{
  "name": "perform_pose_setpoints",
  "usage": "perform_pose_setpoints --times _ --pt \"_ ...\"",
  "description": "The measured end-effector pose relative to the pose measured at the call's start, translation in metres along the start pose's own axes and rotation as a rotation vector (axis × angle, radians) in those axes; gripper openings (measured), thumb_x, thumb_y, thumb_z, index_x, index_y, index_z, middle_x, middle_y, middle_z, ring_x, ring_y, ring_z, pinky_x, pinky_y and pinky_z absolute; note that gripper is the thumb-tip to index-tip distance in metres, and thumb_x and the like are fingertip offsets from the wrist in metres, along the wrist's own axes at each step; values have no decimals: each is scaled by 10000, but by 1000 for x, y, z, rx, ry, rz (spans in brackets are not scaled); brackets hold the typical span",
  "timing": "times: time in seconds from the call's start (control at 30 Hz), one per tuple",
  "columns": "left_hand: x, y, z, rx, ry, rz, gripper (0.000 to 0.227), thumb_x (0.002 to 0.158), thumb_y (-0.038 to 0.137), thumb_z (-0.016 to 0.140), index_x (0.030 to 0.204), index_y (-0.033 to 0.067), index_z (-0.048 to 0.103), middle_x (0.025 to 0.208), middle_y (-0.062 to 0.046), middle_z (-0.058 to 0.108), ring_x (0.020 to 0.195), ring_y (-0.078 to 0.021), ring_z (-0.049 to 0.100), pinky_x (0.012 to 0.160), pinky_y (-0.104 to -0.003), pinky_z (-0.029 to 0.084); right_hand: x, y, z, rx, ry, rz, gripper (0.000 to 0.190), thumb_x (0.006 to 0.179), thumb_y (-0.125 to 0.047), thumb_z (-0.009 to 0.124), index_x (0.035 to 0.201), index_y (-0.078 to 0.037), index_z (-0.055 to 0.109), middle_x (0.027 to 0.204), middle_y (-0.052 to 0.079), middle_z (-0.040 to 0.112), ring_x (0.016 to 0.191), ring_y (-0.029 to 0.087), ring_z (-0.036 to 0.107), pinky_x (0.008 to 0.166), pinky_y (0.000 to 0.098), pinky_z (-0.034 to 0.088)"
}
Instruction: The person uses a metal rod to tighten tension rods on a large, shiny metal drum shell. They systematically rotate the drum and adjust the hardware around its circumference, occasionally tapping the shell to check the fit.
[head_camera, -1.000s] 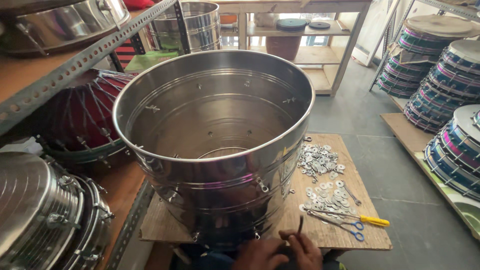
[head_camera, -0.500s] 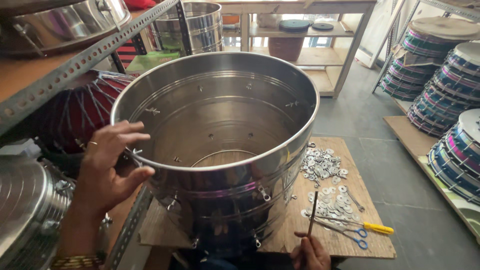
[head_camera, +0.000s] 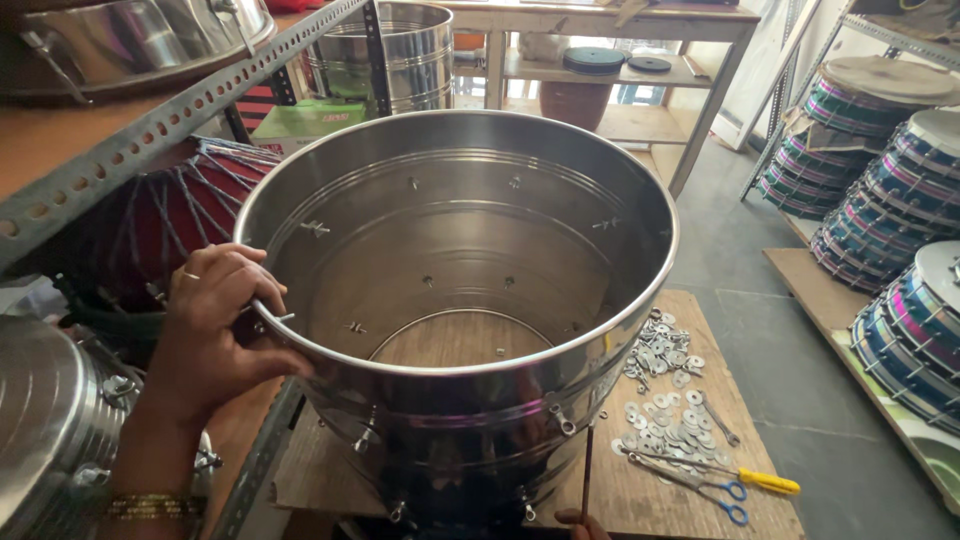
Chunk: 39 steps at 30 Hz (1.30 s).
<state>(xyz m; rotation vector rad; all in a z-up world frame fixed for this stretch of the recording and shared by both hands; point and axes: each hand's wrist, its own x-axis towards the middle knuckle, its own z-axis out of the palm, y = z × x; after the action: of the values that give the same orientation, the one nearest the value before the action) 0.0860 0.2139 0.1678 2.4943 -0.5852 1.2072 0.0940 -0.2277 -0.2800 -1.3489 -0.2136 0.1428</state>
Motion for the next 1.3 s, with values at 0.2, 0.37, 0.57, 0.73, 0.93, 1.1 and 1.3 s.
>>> perform_pose_setpoints --times 0.2,0.37,0.57,0.73,0.93,1.1,1.3 --pt "-13 30 14 166 32 -108 814 535 857 578 922 142 585 986 -26 593 1242 -298 558 1150 -608 271 11 -11 -28 -169 39 139 363 1010 -289 535 1229 -31 666 575 -13 555 474 72 526 457 232 392" --pt "-15 109 32 420 4 -234 884 654 934 472 994 130 614 1124 -97 588 1252 -316 490 1101 -633 221 27 -63 -39 -953 149 -654 404 1094 -351 371 1258 -97 637 733 -7 685 502 5 627 438 170 466" --pt "2 183 63 478 59 -293 793 714 897 560 902 129 621 933 -48 556 1102 -285 499 960 -561 259 55 -129 -43 33 376 314 419 1033 -328 488 1255 -15 657 616 71 577 379 105 333 348 278 220" --pt "4 186 69 424 187 -208 713 749 836 641 874 134 627 893 -24 541 1056 -293 510 946 -539 266 39 -174 -82 61 443 224 405 1018 -215 454 1313 -13 646 623 48 538 412 88 338 364 255 242" --pt "6 187 63 390 184 -199 677 711 783 716 887 135 634 887 -19 546 1049 -273 539 975 -536 270 12 -291 -93 -111 480 -113 363 1034 -113 450 1363 -27 576 766 94 621 506 81 397 418 233 276" --pt "10 192 56 379 155 -218 646 687 723 768 902 125 648 880 -17 556 1021 -267 544 971 -513 280 -20 -363 -75 -359 450 -370 264 1059 -92 495 1269 2 624 992 93 715 795 96 591 693 215 455" --pt "11 194 57 370 160 -239 622 684 693 785 903 126 653 877 -26 558 1006 -276 537 977 -488 286 -35 -399 -55 -1180 606 -552 211 943 -107 691 1127 -128 793 973 27 728 877 174 647 857 340 425"
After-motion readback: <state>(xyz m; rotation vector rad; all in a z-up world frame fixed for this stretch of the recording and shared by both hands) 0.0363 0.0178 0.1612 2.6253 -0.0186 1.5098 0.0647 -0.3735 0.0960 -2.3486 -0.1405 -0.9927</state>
